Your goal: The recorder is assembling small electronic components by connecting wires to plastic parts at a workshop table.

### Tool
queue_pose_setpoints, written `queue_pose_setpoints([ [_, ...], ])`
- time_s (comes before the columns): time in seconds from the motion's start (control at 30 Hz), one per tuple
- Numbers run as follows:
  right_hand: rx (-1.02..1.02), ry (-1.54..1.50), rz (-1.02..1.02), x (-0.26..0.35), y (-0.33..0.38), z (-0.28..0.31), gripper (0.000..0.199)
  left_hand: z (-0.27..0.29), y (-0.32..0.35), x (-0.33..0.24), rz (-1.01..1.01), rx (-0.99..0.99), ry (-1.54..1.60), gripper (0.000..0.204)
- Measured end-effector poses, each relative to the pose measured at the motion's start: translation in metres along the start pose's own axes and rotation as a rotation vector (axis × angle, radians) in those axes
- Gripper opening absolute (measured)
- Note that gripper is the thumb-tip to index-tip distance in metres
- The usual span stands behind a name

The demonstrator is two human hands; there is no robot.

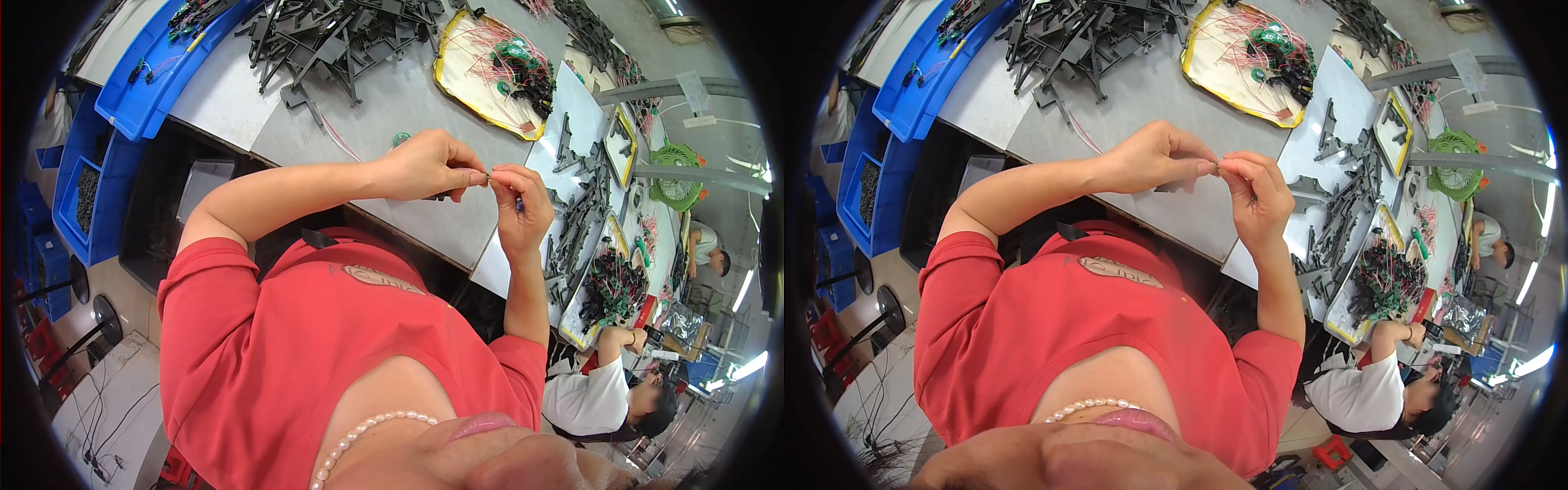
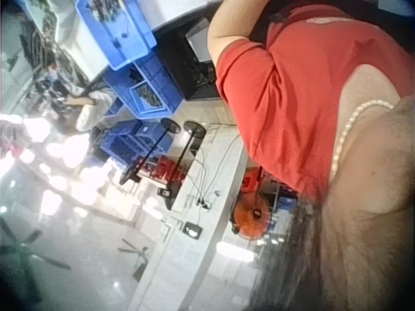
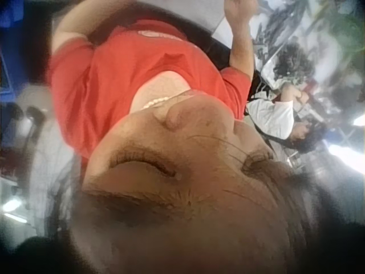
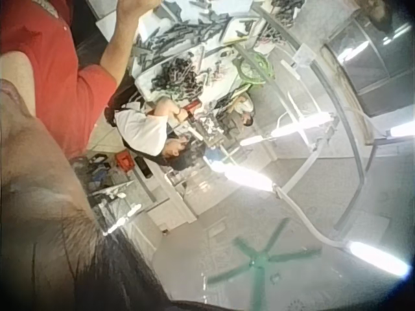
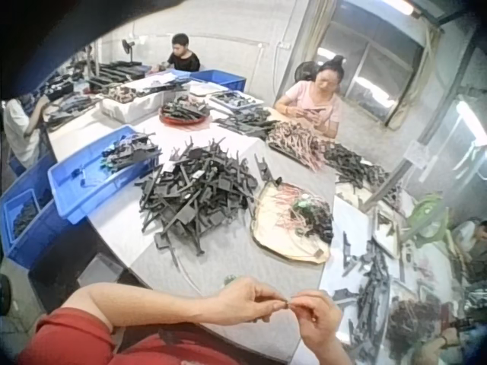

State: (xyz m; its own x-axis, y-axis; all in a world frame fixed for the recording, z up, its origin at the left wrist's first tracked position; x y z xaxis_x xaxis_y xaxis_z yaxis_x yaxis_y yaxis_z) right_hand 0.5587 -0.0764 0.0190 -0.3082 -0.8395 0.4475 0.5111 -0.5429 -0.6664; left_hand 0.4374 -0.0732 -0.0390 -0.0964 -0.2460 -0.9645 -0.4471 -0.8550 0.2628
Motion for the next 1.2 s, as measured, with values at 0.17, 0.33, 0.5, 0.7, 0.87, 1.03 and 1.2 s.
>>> queue_pose_setpoints([
  [0.17,-0.139,-0.510,-0.504,-0.033,0.025,-0.009,0.024,0.003,0.006,-0.010,-0.059,-0.096,-0.053,0.022],
  [0.33,-0.084,-0.407,-0.547,-0.035,0.030,-0.013,0.023,0.002,0.006,-0.007,-0.048,-0.111,-0.046,0.021],
  [0.5,-0.137,-0.493,-0.558,-0.033,0.029,-0.015,0.021,0.002,0.006,-0.005,-0.088,-0.122,-0.014,0.023],
  [0.7,-0.147,-0.477,-0.563,-0.032,0.031,-0.015,0.021,0.000,0.006,-0.005,-0.075,-0.127,-0.009,0.022],
  [0.87,-0.144,-0.538,-0.630,-0.035,0.032,-0.019,0.021,-0.002,0.006,-0.004,-0.063,-0.127,0.022,0.022],
  [1.03,-0.134,-0.524,-0.610,-0.035,0.031,-0.019,0.020,-0.003,0.006,-0.003,-0.093,-0.141,-0.014,0.021],
  [1.2,-0.144,-0.523,-0.585,-0.034,0.029,-0.020,0.020,0.000,0.007,-0.006,-0.139,-0.178,0.005,0.022],
])
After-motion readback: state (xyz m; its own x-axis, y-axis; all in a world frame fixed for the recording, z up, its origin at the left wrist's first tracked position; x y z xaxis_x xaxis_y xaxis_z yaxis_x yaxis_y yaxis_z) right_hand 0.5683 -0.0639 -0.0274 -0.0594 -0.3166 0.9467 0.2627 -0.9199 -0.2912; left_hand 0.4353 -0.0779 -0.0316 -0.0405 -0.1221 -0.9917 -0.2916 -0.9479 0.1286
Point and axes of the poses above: each hand's wrist, its own y-axis away from the middle knuckle, its own z-axis out of the back of the hand, x = y × z, the point moved 8 cm from there along -y, towards the middle knuckle, and after that the axes turned 10 degrees about z, right-handed, at the moved point
